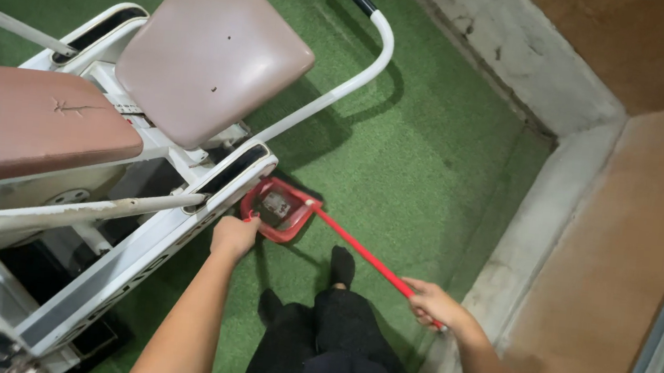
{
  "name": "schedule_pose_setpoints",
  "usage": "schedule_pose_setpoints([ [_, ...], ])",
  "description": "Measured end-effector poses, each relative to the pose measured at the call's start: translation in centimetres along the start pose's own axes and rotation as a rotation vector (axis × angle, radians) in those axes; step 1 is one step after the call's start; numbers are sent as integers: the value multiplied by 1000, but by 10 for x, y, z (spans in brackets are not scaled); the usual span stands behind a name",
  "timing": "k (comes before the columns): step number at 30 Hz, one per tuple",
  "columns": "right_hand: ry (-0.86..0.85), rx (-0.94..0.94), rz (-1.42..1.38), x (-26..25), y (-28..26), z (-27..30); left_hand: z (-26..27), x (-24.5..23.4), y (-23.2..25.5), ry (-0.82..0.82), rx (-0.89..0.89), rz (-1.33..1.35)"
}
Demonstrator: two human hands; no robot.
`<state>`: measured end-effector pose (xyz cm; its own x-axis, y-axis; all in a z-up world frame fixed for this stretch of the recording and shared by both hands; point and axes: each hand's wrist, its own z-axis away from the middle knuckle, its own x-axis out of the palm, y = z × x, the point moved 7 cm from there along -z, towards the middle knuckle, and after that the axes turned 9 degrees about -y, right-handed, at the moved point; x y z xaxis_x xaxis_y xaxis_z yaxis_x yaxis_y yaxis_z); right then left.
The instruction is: Sweeping the gym floor using a handheld broom and a dustpan.
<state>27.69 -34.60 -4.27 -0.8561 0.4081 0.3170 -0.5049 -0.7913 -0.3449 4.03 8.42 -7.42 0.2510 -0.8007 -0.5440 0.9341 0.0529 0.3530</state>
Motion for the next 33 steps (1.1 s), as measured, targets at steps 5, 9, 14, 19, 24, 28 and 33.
schedule_pose_setpoints([
  [5,149,-41,-147,5,54,31,28,19,-15,-115,19,110],
  [9,254,-145,-453,-16,122,48,36,34,-17,-87,144,-134],
  [14,285,-359,-650,-59,190,60,83,46,9,-177,196,-342],
  [19,207,-404,-903,-76,237,8,115,83,29,-267,244,-388],
  [24,413,-239,-510,-14,279,-97,125,142,35,-346,251,-489],
  [28,525,-130,-274,68,260,-71,131,172,33,-364,246,-439],
  [33,303,-142,-459,78,248,17,139,194,50,-315,209,-520],
])
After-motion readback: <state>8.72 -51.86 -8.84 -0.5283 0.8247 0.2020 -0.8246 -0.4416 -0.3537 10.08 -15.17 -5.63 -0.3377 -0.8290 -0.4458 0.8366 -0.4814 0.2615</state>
